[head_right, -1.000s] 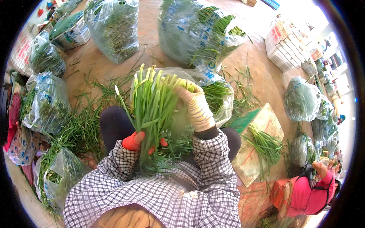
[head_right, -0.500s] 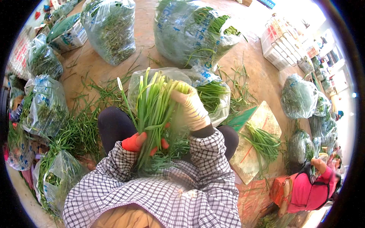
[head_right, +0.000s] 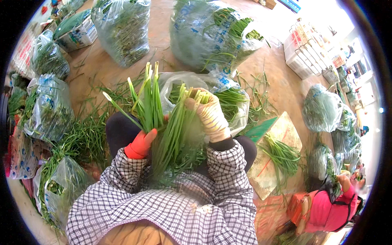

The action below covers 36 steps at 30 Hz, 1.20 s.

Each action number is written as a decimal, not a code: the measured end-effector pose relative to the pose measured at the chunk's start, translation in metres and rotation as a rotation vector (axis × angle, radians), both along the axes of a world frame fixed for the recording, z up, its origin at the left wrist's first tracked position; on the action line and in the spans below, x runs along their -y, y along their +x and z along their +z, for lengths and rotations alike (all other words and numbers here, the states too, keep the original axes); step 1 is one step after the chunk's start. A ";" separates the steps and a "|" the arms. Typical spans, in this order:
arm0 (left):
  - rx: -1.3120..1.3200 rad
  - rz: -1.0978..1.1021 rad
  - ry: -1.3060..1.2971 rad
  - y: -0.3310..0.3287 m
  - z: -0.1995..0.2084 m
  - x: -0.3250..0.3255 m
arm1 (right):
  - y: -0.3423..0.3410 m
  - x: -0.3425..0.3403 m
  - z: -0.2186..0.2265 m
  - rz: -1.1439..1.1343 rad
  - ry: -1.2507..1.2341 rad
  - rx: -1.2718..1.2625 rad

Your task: The person sorts a bunch of green onions by hand, removes damaged leaves, and secures the bundle with a red string.

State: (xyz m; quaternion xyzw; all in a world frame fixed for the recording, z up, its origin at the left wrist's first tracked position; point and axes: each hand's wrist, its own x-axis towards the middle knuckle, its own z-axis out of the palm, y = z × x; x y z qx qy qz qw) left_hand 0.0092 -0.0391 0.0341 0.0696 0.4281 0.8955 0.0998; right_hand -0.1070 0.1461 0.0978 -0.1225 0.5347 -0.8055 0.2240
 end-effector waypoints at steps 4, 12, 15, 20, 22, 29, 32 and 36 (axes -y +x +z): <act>0.040 0.159 -0.074 -0.018 0.020 -0.010 | 0.005 0.012 -0.006 -0.086 0.147 -0.075; 0.069 0.275 -0.079 -0.040 0.013 -0.027 | 0.016 0.021 0.004 -0.122 0.241 -0.079; 0.270 0.297 0.153 -0.043 0.019 -0.030 | 0.009 0.014 -0.006 -0.142 0.217 -0.037; 0.214 0.293 0.107 -0.048 0.017 -0.029 | 0.014 0.012 -0.002 -0.111 0.120 0.042; 0.216 0.289 0.071 -0.047 0.012 -0.026 | 0.011 0.007 -0.005 -0.042 0.121 0.042; 0.011 0.283 -0.250 -0.062 0.034 -0.026 | 0.008 0.007 -0.020 -0.041 0.387 -0.154; -0.036 0.270 -0.350 -0.077 0.027 -0.023 | 0.017 0.011 -0.014 -0.002 0.337 -0.155; 0.070 0.246 -0.316 -0.077 0.025 -0.023 | 0.012 -0.003 -0.012 -0.010 0.287 -0.076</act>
